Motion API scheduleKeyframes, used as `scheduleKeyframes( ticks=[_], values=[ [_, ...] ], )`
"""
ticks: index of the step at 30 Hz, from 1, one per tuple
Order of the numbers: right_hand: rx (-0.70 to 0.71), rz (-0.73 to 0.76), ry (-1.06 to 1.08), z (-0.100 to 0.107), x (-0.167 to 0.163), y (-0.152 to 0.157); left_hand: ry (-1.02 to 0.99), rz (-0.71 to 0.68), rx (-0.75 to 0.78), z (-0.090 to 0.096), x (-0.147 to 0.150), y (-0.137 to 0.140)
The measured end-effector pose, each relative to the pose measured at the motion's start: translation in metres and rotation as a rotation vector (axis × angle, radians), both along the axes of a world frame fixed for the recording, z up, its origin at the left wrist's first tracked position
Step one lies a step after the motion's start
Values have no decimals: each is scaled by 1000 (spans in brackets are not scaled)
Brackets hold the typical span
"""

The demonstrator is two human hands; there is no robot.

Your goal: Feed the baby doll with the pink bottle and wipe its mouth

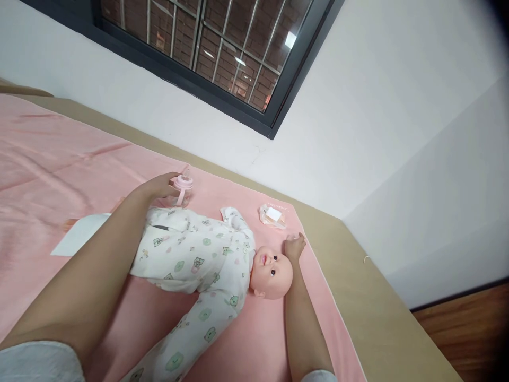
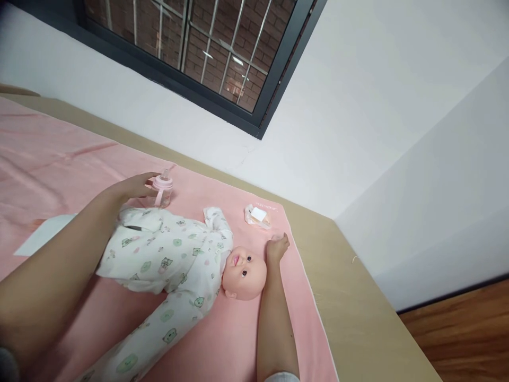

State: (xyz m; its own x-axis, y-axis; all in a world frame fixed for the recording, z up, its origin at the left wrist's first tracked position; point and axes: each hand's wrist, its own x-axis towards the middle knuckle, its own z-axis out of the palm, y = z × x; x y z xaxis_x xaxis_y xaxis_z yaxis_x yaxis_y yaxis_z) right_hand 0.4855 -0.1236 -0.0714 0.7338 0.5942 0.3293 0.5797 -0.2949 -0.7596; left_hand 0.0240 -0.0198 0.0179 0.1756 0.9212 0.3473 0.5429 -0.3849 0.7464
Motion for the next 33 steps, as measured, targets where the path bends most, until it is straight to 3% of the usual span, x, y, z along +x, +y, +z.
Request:
scheduleKeyframes(
  ticks=[6,11,15,19,24,28,33],
  values=[
    [-25,3,27,2,0,-2,-23,-113,-100,1,3,-9],
    [-37,10,43,8,-3,-5,-88,8,-107,7,1,0],
    [-35,7,80,11,-5,-9,-178,98,-47,25,6,-3],
    [-4,25,134,18,-6,-13,-255,57,29,52,25,-25],
    [170,134,138,64,-21,-16,-254,-82,119,76,68,-58],
    [451,446,230,121,-59,-37,-133,-152,219,81,104,-85],
    [586,779,248,165,-116,-81,87,-214,301,80,140,-126]
  ],
)
